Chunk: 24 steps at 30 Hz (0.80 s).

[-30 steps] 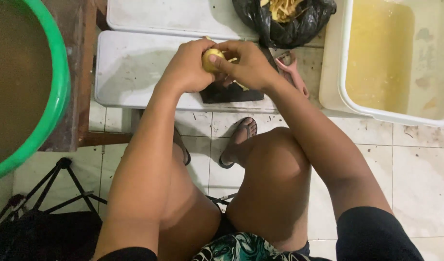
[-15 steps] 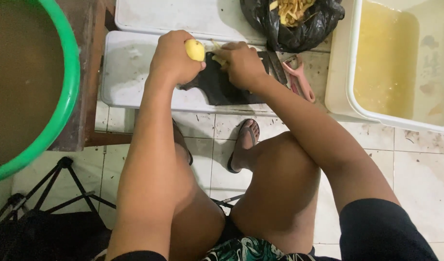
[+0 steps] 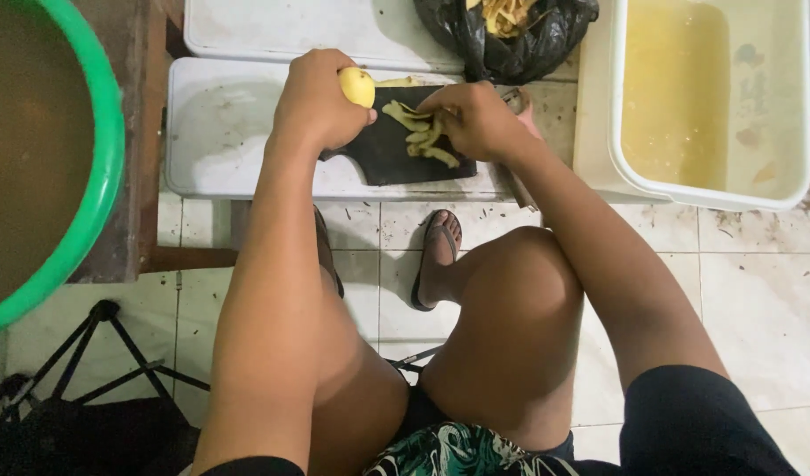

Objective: The person is cleaning a fruit in a water basin and then peeling it using a handheld peeler.

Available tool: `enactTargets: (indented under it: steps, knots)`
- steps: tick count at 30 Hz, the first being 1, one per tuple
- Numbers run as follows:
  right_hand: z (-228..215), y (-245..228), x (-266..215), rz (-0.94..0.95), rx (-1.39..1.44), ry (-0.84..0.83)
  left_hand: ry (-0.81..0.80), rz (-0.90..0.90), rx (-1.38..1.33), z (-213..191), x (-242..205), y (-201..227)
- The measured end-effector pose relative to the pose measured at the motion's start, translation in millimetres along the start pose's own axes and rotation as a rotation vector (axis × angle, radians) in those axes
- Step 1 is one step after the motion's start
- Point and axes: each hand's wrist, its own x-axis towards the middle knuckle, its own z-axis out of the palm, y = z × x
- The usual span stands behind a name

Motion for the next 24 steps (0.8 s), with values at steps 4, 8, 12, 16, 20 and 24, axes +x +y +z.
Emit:
enactTargets:
  steps: [4,8,12,16,20,24]
  knots:
    - [-5.2,-14.8,-9.8,0.063,0.012,0.07,-0.005,0.004,0.032,6.0,5.9,-3.7]
    - [8.1,-8.1,-15.1,0.179,-0.197,-0.249,0.014,0.051,0.039,12.0,12.8,-10.5]
    - [26.1,1.1,-14.6,0.149,-0.286,-0.27,-0.022,0.029,0.012,12.4,10.8,-7.3]
    - [38.5,10.8,-16.0,-0.029,-0.29,-0.103,0.003,0.074,0.029,12.7,14.3,-8.8]
    - [48.2,11.9,-12.9,-0.079,-0.23,-0.047,0.011,0.058,0.02,16.5,16.2,-12.2]
    - [55.7,21.1,-8.5,-0.005,-0.2,-0.013,0.009,0.046,0.034,17.0,15.0,-5.5]
